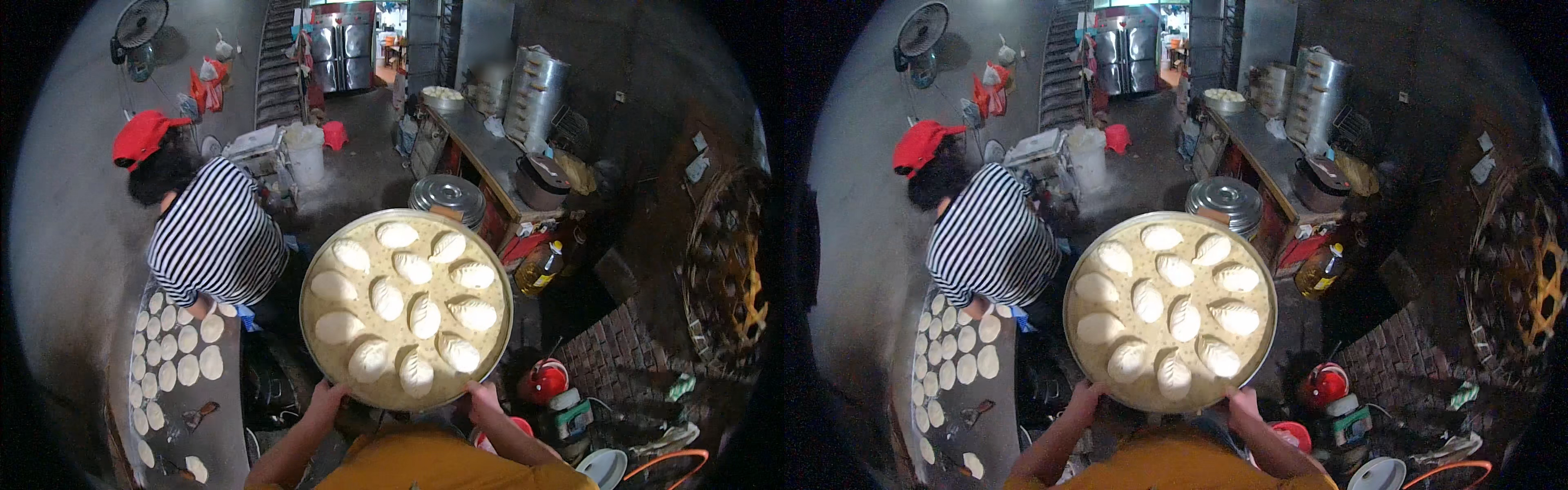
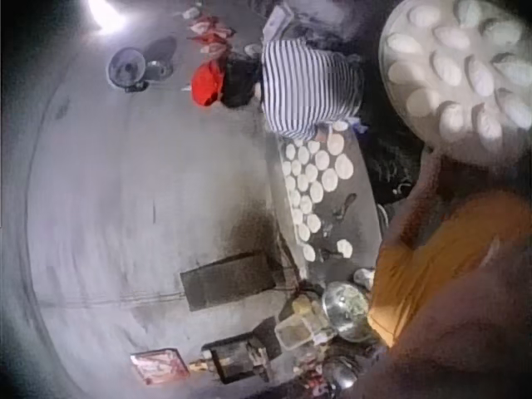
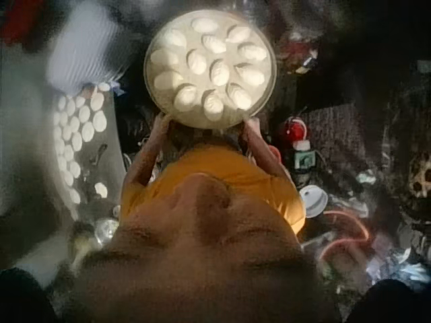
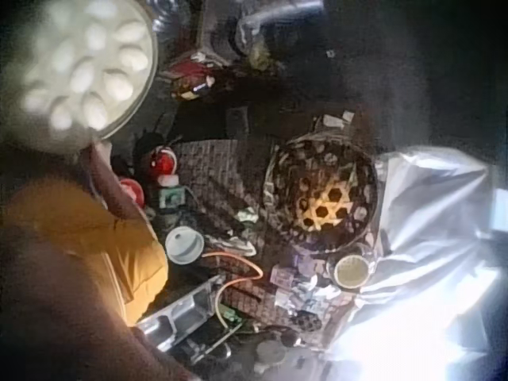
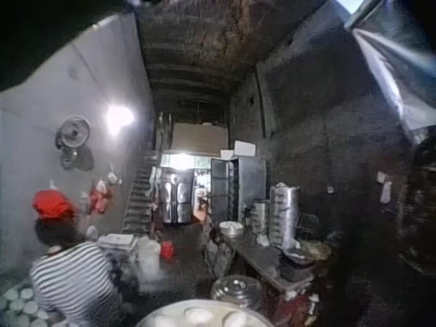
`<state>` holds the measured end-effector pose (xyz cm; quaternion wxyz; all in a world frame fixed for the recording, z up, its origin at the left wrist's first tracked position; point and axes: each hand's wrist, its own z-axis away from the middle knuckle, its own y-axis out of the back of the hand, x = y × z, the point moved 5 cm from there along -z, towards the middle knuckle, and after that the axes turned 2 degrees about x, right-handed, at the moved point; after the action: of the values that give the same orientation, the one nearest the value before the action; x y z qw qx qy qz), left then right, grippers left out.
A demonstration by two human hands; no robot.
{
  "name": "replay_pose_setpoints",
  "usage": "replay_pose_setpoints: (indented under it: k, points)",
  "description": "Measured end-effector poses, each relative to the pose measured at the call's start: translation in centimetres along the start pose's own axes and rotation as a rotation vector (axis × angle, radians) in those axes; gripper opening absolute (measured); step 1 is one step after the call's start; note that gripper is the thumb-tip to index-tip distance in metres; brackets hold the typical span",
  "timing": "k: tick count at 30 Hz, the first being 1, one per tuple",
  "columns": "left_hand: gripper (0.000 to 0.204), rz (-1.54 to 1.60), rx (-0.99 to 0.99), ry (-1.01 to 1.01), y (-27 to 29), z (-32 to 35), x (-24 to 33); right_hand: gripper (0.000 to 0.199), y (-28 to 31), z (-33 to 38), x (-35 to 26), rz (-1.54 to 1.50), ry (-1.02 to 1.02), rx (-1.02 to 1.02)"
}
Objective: The person fills round dough wrappers with a green vegetable mixture, pleats and seals them into dumplings, and places them on a steamer tray. They also handle a metal scraper and a cloth while working at a stainless steel counter.
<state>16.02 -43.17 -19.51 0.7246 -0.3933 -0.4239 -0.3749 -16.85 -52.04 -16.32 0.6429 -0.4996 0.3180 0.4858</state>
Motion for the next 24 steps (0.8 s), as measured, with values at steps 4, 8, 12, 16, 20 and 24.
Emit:
replay_pose_setpoints:
  k: [4, 8, 12, 16, 20, 24]
  points:
    - [0.047, -0.069, -0.006, -0.063, 2.3, -5.7, -3.1, 0.039, 1.1, -5.9, 7.5, 0.068, 0.088, 0.025]
    - [0.057, -0.176, -0.117, -0.132, 3.4, -11.0, -6.0, 0.039, 2.4, -8.3, 12.8, -0.028, 0.101, 0.113]
    - [0.063, -0.307, -0.2, -0.217, 4.2, -15.5, -5.0, 0.033, 1.0, -9.4, 15.8, -0.17, 0.24, 0.065]
    - [0.066, -0.323, -0.36, -0.345, 4.5, -19.8, -4.3, 0.033, 0.5, -10.4, 20.5, -0.293, 0.268, 0.196]
    - [0.074, -0.356, -0.549, -0.264, 3.0, -22.7, -2.7, 0.035, -1.6, -9.7, 22.6, -0.351, 0.311, 0.295]
    - [0.071, -0.458, -0.609, -0.249, 3.8, -28.5, -3.0, 0.031, -3.3, -10.8, 24.1, -0.402, 0.318, 0.339]
